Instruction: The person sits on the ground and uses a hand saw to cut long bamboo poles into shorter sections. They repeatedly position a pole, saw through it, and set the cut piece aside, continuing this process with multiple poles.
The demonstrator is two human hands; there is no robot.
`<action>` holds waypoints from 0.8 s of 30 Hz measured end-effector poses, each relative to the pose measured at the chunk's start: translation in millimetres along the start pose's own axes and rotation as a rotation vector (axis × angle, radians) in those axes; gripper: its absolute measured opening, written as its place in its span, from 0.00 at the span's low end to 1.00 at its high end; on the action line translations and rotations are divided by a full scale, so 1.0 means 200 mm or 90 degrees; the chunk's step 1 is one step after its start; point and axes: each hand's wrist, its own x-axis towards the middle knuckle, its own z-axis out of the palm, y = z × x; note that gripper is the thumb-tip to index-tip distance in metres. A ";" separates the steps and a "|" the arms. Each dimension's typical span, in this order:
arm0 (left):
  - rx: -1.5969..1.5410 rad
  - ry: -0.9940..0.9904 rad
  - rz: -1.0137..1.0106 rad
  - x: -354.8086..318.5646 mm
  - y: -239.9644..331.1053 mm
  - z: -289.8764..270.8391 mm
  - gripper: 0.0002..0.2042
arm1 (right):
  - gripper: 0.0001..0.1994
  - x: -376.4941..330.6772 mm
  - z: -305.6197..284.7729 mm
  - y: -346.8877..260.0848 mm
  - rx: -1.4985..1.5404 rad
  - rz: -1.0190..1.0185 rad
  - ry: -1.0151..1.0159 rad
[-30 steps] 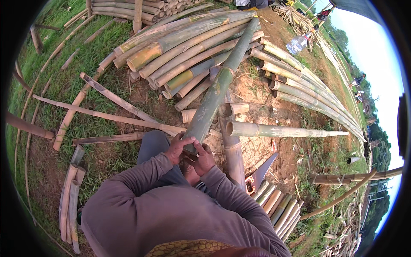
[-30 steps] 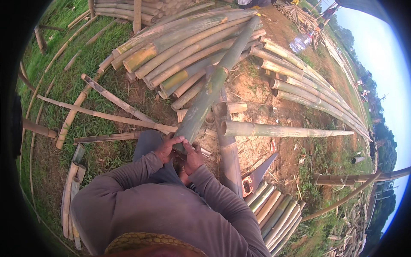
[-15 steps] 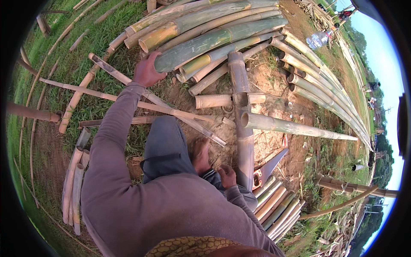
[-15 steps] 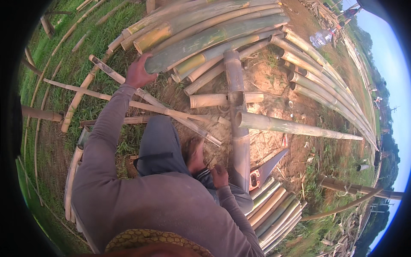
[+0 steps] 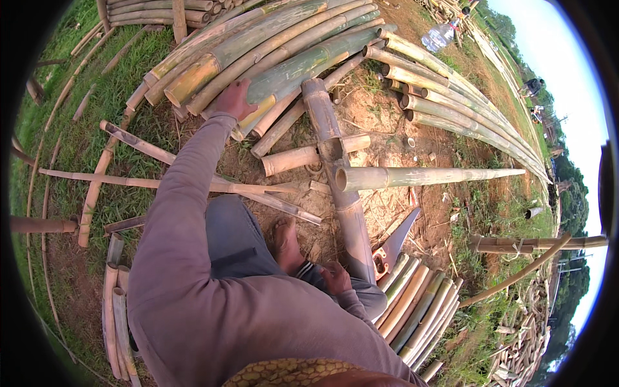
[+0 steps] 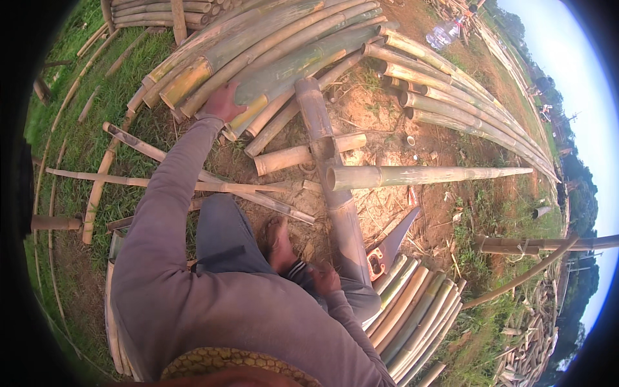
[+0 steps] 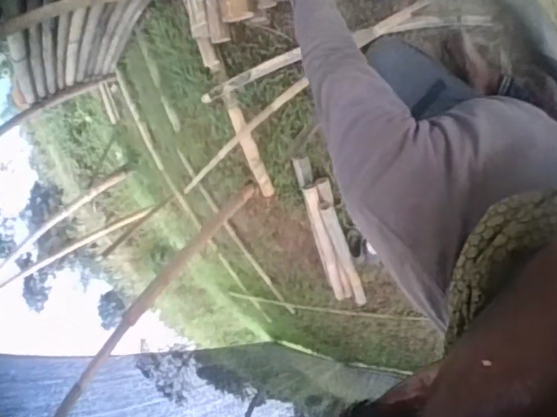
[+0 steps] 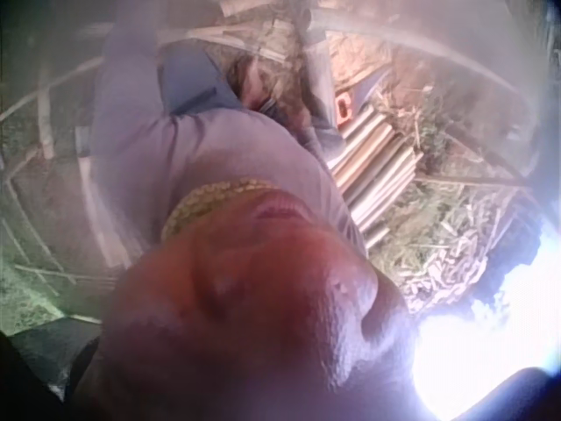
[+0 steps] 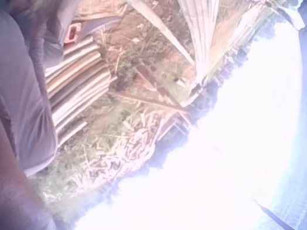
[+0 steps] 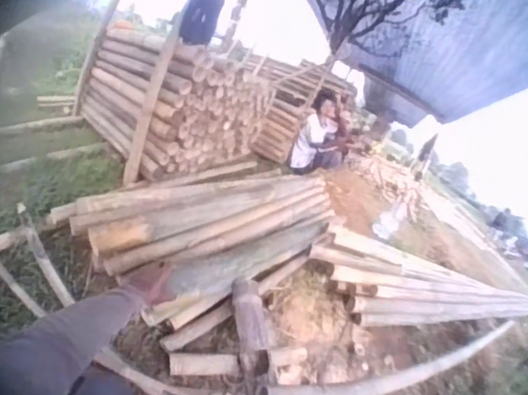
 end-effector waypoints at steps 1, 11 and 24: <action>0.038 -0.034 -0.013 -0.04 0.06 0.05 0.40 | 0.25 0.00 0.00 -0.01 0.004 0.008 -0.004; 0.058 0.020 0.042 -0.03 -0.01 0.10 0.41 | 0.25 0.04 0.02 0.03 0.028 -0.036 0.003; 0.064 0.179 -0.006 -0.18 -0.11 0.19 0.50 | 0.22 -0.04 0.02 -0.01 0.039 0.027 0.042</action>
